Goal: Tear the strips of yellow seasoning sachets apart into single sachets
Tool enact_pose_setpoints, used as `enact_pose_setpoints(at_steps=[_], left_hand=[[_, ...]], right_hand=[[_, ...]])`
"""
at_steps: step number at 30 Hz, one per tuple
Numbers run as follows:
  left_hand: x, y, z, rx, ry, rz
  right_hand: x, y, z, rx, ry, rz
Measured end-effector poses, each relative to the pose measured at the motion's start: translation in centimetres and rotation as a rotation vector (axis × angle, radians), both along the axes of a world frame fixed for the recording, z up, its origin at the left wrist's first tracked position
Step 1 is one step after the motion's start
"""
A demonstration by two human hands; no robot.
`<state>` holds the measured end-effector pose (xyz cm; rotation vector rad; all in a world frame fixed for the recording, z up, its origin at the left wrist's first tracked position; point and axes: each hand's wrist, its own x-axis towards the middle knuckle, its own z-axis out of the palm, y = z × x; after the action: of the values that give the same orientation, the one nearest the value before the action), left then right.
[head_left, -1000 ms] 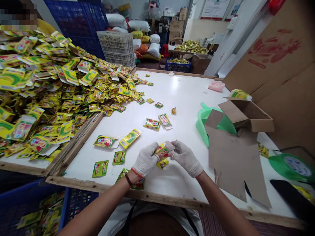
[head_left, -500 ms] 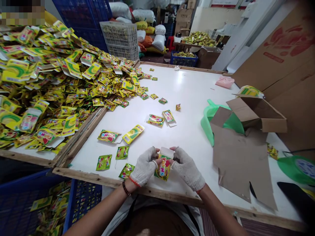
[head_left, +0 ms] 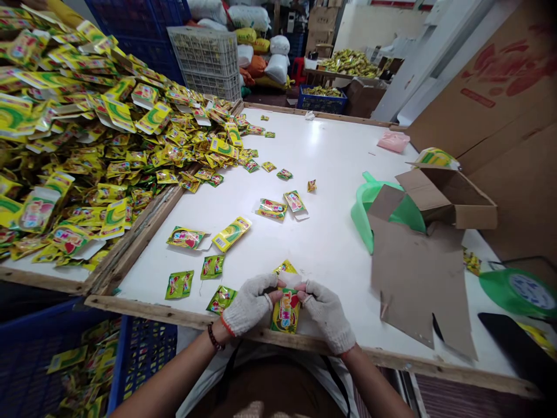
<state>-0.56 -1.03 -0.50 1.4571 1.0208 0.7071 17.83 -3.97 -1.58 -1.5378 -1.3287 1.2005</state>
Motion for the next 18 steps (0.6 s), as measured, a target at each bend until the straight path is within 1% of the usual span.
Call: enact_pose_setpoints(at_steps=[2,4,6,9,11,13,18], left_hand=[[0.1,0.4,0.2,-0.029,-0.053,0.009],[0.1,0.6,0.3,-0.106,-0.140,-0.001],[0.0,0.8,0.5,-0.129,-0.166,-0.029],[-0.2,1.1,1.1,0.003,0.000,-0.048],[-0.4,1.4,1.6,0.076,0.104,-0.061],[-0.4,1.9,2.0,0.088,0.148,-0.086],[-0.6,3.0,2.3,0.037,0.211,-0.156]], right_hand=[[0.1,0.5,0.2,-0.029,0.083,0.031],[0.2,0.9,0.4,-0.053,0.189,0.065],[0.2,1.1,0.8,-0.051,0.180,0.109],[0.1,1.2,1.5,0.009,-0.028,0.145],[-0.1,1.2,2.0,0.027,-0.099,0.167],[-0.2,1.4,2.3,0.012,-0.108,0.181],[-0.3,2.0,2.5,-0.082,-0.052,0.130]])
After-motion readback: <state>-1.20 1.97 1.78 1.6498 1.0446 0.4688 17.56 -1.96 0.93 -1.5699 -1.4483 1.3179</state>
